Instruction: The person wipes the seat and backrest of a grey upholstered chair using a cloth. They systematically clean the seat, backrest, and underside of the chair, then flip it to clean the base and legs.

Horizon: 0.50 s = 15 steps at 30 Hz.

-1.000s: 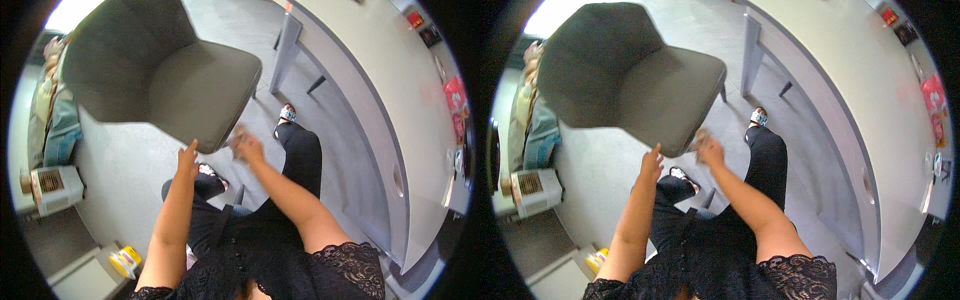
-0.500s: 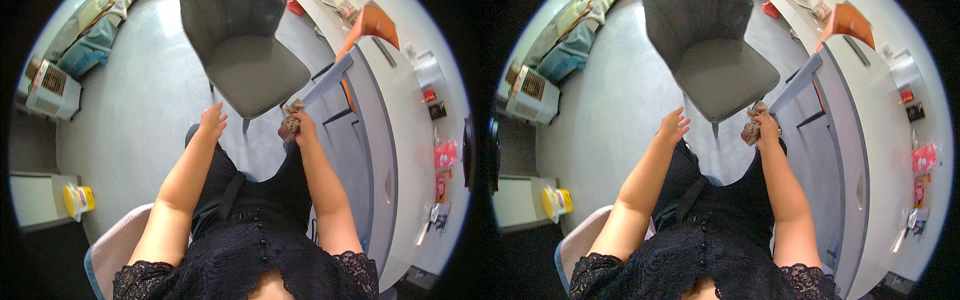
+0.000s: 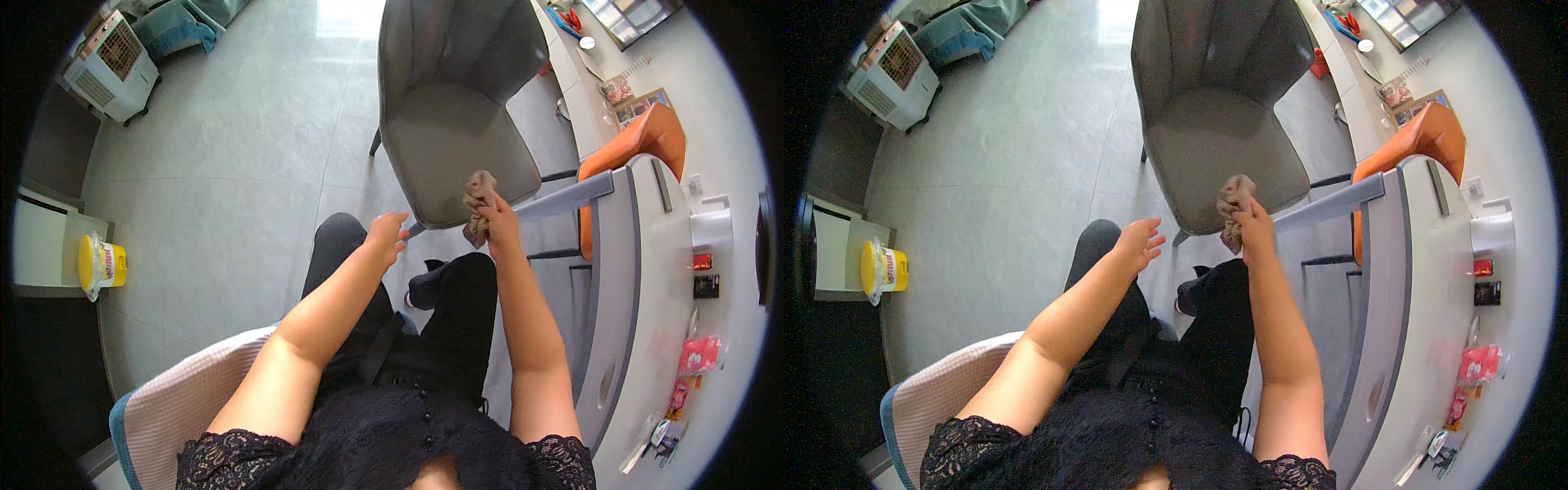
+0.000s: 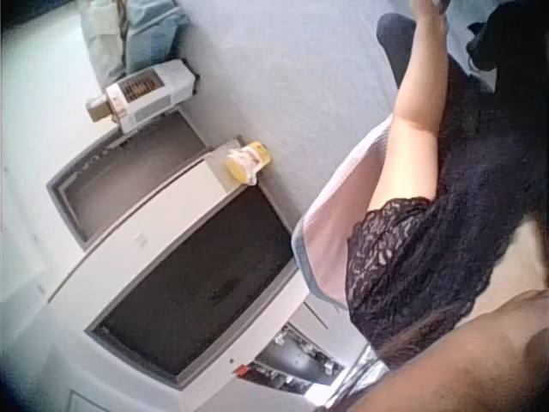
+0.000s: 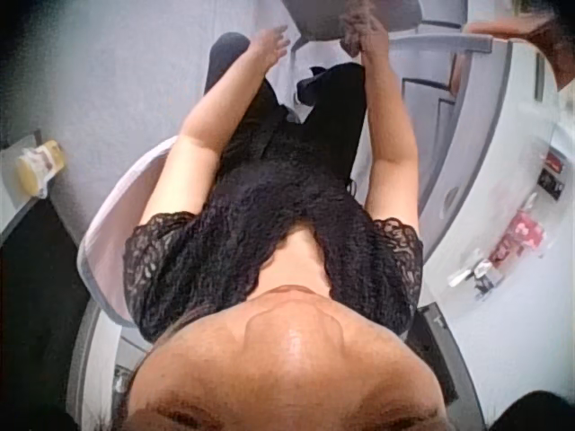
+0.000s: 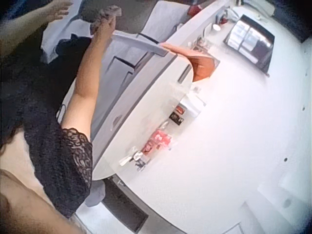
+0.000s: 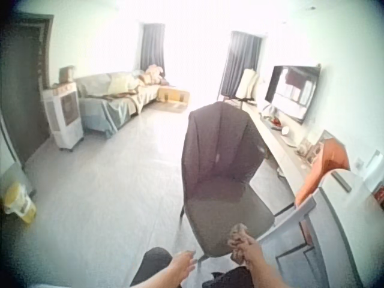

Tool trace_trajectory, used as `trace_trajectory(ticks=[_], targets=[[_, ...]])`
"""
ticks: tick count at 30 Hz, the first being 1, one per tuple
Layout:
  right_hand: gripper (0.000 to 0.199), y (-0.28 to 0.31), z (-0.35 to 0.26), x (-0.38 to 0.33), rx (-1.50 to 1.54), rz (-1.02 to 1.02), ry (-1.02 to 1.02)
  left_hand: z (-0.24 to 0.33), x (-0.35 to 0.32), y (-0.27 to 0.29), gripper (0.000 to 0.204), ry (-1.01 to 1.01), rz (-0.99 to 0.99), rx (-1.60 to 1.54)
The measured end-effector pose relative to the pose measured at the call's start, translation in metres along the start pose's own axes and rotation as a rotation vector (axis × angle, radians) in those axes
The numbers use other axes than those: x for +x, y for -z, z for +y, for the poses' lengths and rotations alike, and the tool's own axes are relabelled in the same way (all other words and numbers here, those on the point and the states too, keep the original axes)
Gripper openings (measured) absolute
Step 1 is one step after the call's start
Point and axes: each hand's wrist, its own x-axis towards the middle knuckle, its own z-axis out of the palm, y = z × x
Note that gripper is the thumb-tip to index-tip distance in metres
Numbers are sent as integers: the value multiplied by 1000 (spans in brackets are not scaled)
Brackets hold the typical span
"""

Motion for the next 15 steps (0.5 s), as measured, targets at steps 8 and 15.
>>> trace_trajectory(ticks=[8,15], targets=[[40,-40,131,43,-1452,3,753,21,38,-13,62,6,114,35],[53,-100,29,100,-957,-469,745,77,91,-20,58,-435,309,42]])
